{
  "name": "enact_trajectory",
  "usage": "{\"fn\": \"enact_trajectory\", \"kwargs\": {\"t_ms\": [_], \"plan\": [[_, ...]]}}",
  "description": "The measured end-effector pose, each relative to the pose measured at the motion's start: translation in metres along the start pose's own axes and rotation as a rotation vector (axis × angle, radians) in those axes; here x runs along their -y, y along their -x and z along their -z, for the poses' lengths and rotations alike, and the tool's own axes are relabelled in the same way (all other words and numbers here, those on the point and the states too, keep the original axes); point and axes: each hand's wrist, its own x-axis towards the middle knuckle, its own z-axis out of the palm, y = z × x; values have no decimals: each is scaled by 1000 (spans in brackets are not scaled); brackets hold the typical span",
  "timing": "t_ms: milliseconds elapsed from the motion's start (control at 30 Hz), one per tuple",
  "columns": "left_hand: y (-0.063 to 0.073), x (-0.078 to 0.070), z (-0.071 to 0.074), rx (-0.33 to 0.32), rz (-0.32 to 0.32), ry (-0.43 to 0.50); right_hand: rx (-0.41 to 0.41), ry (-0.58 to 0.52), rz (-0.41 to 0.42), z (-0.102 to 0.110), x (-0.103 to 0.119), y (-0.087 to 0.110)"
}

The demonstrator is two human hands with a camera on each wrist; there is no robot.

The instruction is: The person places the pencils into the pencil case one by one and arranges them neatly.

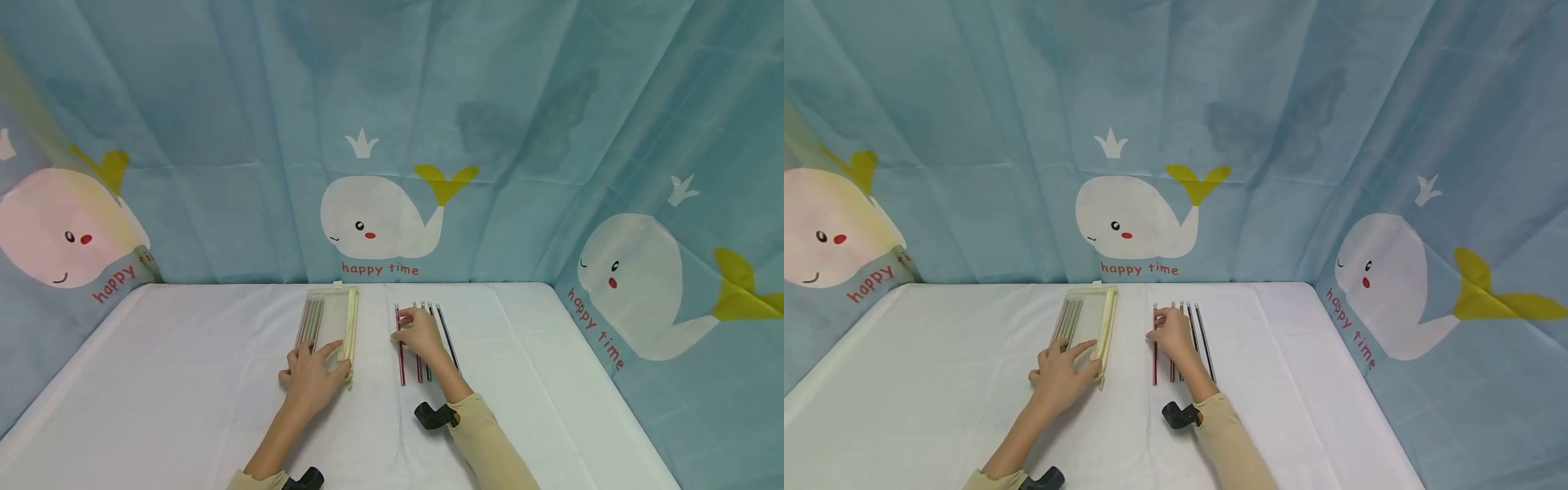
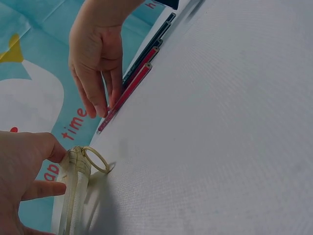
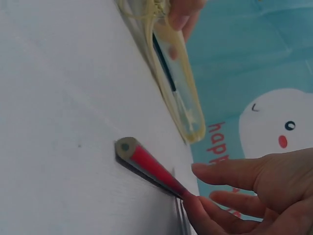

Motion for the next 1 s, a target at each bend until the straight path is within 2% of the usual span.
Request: {"fn": "enact_trajectory", "kwargs": {"t_ms": [233,433,733,1000], "plan": [[0,-1,0,-3,-1,0,-40,89,-6,-11,-1,-2],[1,-1,0,-4,1,-7,-52,120,-5,-15,-1,-4],[1,-1,0,-9,3,-10,-20,75,-13,-11,-2,-5],[2,1,-1,-6,2,0,4,-16,-50,-9,-3,-7]]}}
